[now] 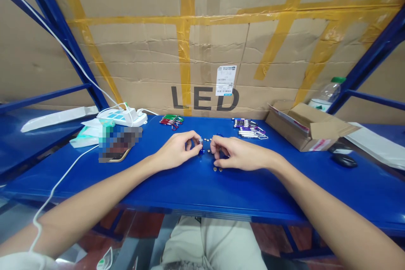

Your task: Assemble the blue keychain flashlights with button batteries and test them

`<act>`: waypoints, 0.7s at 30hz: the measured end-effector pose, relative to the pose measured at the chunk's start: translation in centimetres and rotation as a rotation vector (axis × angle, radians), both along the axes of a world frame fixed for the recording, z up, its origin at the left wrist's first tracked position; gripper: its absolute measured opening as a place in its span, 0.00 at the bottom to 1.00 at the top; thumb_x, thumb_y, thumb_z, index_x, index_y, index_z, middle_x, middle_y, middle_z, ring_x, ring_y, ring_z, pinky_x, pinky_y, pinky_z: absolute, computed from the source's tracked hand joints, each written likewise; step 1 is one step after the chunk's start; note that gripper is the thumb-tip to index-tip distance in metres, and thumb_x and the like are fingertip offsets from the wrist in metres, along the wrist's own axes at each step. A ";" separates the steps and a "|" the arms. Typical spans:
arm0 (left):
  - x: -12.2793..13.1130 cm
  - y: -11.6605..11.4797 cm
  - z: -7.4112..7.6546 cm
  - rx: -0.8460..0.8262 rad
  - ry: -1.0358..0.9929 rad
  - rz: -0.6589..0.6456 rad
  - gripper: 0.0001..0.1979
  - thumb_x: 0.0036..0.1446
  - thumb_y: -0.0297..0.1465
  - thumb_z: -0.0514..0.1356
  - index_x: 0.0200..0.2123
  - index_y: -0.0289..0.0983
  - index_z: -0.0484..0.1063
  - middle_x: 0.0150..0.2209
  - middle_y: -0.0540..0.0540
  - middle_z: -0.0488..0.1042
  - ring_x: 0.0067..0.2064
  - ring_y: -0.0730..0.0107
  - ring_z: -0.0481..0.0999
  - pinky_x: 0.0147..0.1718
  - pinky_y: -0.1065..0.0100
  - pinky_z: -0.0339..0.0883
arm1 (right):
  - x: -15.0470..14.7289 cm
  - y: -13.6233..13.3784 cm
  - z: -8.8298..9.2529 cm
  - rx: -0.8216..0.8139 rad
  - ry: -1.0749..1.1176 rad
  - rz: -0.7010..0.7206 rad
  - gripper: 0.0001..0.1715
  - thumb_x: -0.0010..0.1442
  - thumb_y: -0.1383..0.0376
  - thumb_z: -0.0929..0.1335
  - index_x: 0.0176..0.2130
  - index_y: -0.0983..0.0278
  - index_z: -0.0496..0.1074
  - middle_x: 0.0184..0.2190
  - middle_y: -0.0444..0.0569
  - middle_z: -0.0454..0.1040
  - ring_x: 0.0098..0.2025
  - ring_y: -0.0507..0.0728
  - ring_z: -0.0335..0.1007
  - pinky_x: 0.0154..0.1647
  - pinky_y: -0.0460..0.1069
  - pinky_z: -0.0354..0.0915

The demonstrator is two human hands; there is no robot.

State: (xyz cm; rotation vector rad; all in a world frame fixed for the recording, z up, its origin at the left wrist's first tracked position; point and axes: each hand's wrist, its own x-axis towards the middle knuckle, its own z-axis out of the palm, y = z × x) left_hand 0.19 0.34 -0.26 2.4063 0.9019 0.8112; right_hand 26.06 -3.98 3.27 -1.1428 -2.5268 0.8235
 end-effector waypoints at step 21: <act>0.6 0.0 -1.0 -0.057 -0.103 0.043 0.12 0.67 0.40 0.63 0.44 0.37 0.75 0.34 0.50 0.80 0.30 0.71 0.72 0.32 0.69 0.66 | -0.3 -0.1 -0.6 0.093 0.028 0.019 0.17 0.57 0.74 0.69 0.44 0.59 0.63 0.38 0.42 0.76 0.37 0.54 0.67 0.40 0.49 0.60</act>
